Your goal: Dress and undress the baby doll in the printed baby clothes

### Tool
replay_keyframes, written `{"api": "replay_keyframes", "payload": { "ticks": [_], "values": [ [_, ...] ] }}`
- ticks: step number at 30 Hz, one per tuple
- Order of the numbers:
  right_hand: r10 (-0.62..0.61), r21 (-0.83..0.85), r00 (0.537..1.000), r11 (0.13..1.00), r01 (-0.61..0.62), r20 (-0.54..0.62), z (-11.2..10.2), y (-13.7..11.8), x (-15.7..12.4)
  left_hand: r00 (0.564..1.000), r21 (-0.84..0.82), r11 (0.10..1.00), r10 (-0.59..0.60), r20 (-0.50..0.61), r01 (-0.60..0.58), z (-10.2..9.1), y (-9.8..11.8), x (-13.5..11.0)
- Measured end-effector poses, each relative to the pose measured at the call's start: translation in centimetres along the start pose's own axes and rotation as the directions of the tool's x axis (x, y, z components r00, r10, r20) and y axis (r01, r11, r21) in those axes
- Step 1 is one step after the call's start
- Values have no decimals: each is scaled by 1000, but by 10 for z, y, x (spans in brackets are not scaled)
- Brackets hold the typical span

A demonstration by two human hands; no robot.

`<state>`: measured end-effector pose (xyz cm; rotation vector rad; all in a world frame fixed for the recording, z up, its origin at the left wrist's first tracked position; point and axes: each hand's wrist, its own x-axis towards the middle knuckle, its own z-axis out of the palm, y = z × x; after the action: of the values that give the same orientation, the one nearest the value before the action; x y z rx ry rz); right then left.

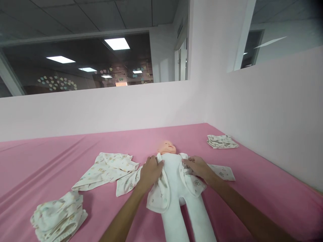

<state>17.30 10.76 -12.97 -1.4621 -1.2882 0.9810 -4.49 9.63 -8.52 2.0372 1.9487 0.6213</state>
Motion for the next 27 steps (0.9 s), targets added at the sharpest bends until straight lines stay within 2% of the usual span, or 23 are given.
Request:
{"api": "replay_keyframes", "payload": {
  "ticks": [3, 6, 9, 13, 16, 19, 22, 27],
  "values": [
    [167, 145, 972, 971, -192, 168, 1, -10, 4, 999, 16, 1000, 19, -42, -19, 9, -4, 18],
    [215, 148, 954, 957, -248, 208, -1, -22, 11, 995, 48, 997, 60, -78, -56, 13, -3, 28],
    [153, 142, 974, 974, -178, 170, 2, -28, 24, 989, 82, 993, 90, -114, -81, 12, 2, 31],
    [17, 148, 995, 988, -31, 100, 21, -29, 38, 979, 198, 978, 94, -179, -58, 14, 11, 32],
    [-88, 110, 995, 990, 92, -43, 40, -28, 45, 975, 283, 959, 96, -203, -36, 18, 15, 34],
    [-182, 33, 970, 981, 190, -161, 51, -26, 47, 973, 285, 957, 107, -204, -45, 22, 13, 38],
    [-236, -12, 953, 971, 238, -189, 55, -21, 44, 974, 253, 964, 127, -188, -77, 25, 9, 40],
    [-304, -66, 937, 953, 297, -171, 54, -19, 44, 974, 181, 979, 132, -184, -98, 25, 11, 40]
  ]
}}
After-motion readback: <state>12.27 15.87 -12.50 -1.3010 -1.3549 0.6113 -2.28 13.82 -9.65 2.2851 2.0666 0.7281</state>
